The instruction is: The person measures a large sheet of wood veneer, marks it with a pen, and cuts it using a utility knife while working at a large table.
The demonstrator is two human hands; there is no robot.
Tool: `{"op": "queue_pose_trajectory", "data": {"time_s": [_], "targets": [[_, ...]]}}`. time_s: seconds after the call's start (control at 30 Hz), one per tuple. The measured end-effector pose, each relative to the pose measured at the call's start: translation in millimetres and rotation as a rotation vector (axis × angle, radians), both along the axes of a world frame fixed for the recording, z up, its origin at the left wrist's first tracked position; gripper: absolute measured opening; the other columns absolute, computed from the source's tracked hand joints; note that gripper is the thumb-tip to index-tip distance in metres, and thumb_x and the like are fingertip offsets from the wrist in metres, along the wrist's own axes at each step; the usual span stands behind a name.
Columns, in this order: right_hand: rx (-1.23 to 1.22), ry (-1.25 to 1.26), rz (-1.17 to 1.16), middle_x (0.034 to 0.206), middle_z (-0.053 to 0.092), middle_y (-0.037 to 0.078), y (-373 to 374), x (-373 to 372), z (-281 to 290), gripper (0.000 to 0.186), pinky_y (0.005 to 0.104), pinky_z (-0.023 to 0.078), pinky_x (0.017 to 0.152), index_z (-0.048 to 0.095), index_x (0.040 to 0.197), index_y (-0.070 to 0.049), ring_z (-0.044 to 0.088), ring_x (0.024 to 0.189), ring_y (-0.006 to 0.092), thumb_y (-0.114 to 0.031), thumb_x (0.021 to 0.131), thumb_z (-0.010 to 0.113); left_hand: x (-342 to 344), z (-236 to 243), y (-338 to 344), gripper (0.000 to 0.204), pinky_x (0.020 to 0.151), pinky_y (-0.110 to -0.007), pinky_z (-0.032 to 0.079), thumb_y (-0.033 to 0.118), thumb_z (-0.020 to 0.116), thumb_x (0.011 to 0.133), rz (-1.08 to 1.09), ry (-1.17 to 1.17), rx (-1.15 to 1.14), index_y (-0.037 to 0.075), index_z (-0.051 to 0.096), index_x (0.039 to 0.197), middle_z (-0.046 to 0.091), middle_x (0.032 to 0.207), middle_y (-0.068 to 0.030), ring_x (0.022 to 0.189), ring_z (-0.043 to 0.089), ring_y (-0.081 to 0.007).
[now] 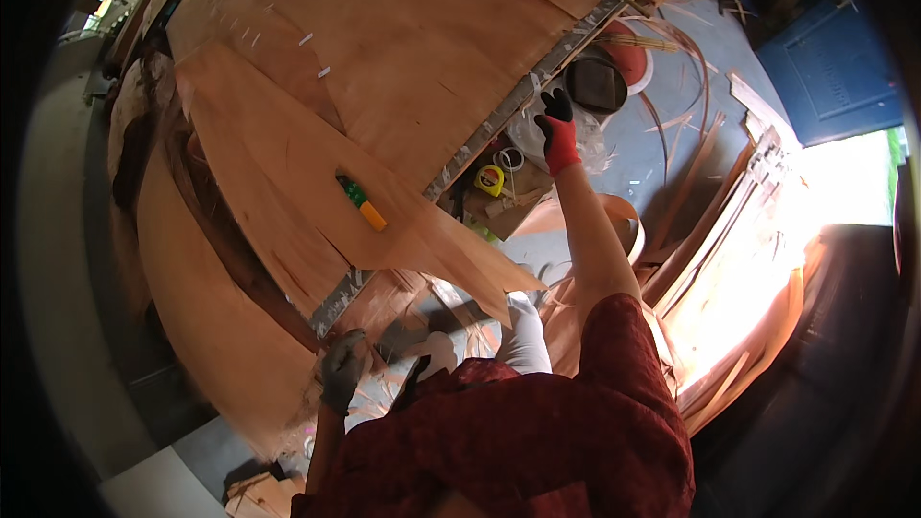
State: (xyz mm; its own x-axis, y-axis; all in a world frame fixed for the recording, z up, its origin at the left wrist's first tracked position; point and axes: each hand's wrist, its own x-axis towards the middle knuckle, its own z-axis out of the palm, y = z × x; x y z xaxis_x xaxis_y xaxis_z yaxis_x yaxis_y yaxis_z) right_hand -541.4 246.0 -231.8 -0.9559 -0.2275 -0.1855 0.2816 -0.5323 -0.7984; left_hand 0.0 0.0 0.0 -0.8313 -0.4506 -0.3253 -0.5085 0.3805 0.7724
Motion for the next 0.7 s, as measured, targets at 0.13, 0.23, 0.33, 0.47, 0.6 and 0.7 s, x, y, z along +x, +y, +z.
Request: {"op": "queue_pose_trajectory", "data": {"time_s": [0.13,0.23,0.33,0.47,0.6,0.7], "targets": [[0.073,-0.027,-0.024,0.143,0.048,0.015,2.1,-53.4,16.7,0.086,0.0320,0.051,0.083,0.028,0.151,-0.015,0.049,0.123,0.0258,0.008,0.074,0.058,-64.7,-11.5,39.0,0.042,0.102,-0.033,0.043,-0.009,0.042,0.080,0.078,-0.017,0.092,-0.002,0.063,0.116,0.063,0.122,-0.0140,0.116,0.058,-0.0241],[0.079,-0.087,0.053,0.137,0.052,0.013,-9.7,-35.4,8.0,0.078,0.0310,0.052,0.082,0.034,0.148,-0.010,0.055,0.116,0.0228,0.006,0.076,0.060,-76.3,2.0,34.4,0.041,0.101,-0.033,0.043,-0.008,0.042,0.082,0.040,-0.020,0.052,-0.003,0.062,0.117,0.063,0.122,-0.0133,0.116,0.058,-0.0231],[0.082,-0.007,0.257,0.119,0.062,0.007,6.0,-36.2,16.2,0.061,0.0262,0.050,0.080,0.046,0.141,-0.006,0.060,0.100,0.0156,-0.002,0.082,0.063,-86.5,3.4,34.0,0.039,0.100,-0.032,0.043,-0.006,0.043,0.084,0.033,-0.034,0.018,-0.003,0.062,0.118,0.063,0.121,-0.0126,0.116,0.058,-0.0224],[0.213,-0.115,0.429,0.106,0.068,0.007,56.4,-33.5,41.2,0.037,0.0245,0.047,0.076,0.060,0.125,0.000,0.062,0.091,0.0127,-0.016,0.092,0.062,-100.4,-2.0,29.0,0.035,0.097,-0.031,0.044,-0.004,0.045,0.089,-0.026,-0.009,0.014,-0.003,0.061,0.119,0.063,0.120,-0.0115,0.113,0.058,-0.0205],[0.295,-0.128,0.523,0.108,0.069,0.005,77.6,-38.3,72.0,0.031,0.0243,0.048,0.074,0.065,0.119,-0.001,0.064,0.083,0.0129,-0.020,0.095,0.058,-148.0,2.4,30.4,0.032,0.097,-0.028,0.045,0.000,0.048,0.093,0.194,-0.077,0.360,-0.003,0.060,0.122,0.063,0.121,-0.0098,0.112,0.059,-0.0164],[0.235,-0.200,0.623,0.111,0.068,0.006,76.1,-29.9,100.8,0.034,0.0277,0.051,0.086,0.061,0.124,-0.002,0.065,0.091,0.0163,-0.019,0.096,0.055,-188.1,2.7,32.0,0.030,0.097,-0.031,0.047,0.006,0.052,0.096,0.130,0.079,0.516,-0.003,0.058,0.125,0.063,0.120,-0.0097,0.110,0.061,-0.0180]]}}
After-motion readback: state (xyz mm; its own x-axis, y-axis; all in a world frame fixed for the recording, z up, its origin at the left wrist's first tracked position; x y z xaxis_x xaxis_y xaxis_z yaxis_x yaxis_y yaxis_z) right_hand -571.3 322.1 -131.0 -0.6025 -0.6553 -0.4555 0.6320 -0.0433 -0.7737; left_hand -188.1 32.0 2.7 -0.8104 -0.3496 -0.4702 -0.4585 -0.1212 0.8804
